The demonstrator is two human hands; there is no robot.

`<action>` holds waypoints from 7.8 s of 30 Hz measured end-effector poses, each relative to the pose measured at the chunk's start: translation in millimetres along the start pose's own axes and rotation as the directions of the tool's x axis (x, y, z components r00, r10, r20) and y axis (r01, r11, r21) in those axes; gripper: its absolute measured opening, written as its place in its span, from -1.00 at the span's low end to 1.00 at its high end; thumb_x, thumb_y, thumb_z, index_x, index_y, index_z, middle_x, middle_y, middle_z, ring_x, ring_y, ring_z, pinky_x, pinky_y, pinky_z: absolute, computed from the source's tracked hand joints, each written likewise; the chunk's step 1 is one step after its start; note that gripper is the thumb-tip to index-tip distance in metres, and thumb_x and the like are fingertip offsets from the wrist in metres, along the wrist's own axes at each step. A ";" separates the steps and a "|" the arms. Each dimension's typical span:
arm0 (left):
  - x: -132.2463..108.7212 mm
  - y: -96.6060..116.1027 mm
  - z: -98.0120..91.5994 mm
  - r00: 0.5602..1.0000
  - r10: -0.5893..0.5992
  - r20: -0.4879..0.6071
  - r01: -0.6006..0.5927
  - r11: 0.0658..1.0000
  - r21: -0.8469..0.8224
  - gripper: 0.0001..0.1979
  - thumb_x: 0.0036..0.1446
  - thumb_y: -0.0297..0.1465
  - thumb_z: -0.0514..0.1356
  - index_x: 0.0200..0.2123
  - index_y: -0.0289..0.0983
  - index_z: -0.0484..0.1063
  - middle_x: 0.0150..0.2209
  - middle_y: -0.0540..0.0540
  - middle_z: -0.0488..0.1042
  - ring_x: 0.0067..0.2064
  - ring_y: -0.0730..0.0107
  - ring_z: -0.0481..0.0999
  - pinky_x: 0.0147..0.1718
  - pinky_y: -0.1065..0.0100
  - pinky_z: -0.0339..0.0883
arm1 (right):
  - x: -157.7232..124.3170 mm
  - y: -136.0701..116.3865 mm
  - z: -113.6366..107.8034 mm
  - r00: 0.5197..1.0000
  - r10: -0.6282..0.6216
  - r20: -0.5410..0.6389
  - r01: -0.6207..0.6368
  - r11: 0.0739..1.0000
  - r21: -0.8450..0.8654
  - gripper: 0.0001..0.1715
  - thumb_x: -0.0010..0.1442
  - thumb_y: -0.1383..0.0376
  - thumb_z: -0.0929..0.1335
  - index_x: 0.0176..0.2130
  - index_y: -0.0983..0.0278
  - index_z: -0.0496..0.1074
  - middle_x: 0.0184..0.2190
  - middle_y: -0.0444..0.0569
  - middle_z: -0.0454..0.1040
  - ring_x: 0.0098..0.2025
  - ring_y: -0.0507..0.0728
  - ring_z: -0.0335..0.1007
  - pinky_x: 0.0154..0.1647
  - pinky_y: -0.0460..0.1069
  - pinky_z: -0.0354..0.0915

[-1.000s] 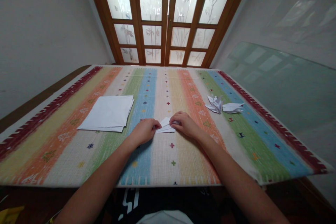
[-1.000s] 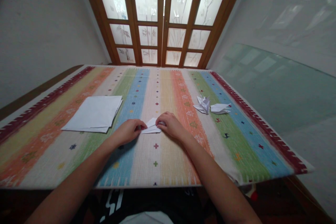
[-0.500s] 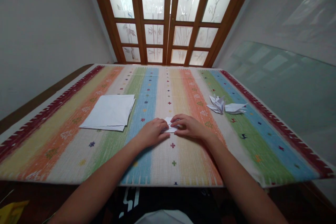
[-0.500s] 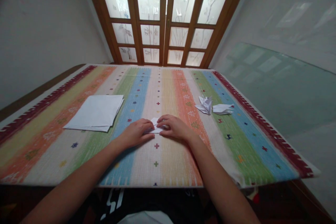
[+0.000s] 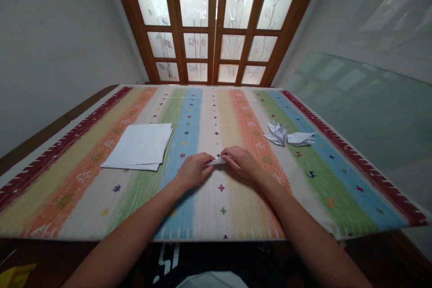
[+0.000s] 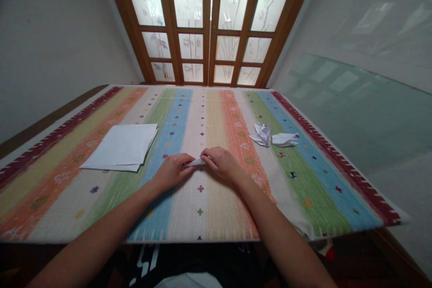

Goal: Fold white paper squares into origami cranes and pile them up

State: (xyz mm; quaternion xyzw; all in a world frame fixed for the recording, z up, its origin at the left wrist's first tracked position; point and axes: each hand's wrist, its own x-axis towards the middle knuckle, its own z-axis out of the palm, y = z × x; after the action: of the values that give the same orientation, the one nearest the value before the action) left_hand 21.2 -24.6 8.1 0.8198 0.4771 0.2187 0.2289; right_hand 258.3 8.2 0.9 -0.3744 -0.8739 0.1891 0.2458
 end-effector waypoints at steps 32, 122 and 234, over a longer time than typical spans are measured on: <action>-1.8 -4.7 -11.0 0.989 0.074 0.124 -0.083 0.994 0.065 -0.89 0.24 -0.46 0.32 -0.15 -0.24 0.61 -0.05 -0.15 0.56 0.01 0.15 0.55 0.10 0.17 0.40 | 2.7 -9.5 10.7 0.999 0.011 0.040 -0.011 1.000 -0.003 -0.90 0.31 0.45 0.45 -0.25 0.25 0.53 -0.26 -0.03 0.49 -0.17 0.14 0.41 -0.12 -0.01 0.28; -4.7 1.3 -8.6 0.960 0.194 0.202 -0.232 0.955 0.184 -0.75 0.26 -0.64 0.10 -0.24 -0.27 0.54 -0.03 -0.19 0.58 -0.04 0.21 0.55 -0.04 0.25 0.42 | -2.6 -9.6 -0.5 0.982 0.064 0.176 -0.072 0.997 0.038 -0.91 0.24 0.41 0.53 -0.22 0.23 0.65 0.00 0.07 0.62 0.03 0.19 0.52 0.14 0.12 0.36; 13.4 1.2 10.2 0.929 -0.204 -0.307 -0.074 0.713 -0.697 -0.83 0.15 -0.29 0.32 -0.25 -0.25 0.49 -0.24 -0.10 0.61 -0.22 0.29 0.64 -0.19 0.29 0.57 | 12.9 -24.8 30.5 0.845 0.526 -0.100 -0.105 0.346 0.932 -0.52 -0.12 0.00 0.67 -0.33 0.18 0.54 -0.34 -0.12 0.53 -0.28 0.11 0.42 -0.18 0.01 0.36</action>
State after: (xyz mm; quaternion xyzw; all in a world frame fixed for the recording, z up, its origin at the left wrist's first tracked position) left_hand 34.0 -15.0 2.5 0.5998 0.4218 0.5213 0.4367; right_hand 219.2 -2.7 -7.2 -0.3764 -0.4722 0.5948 0.5306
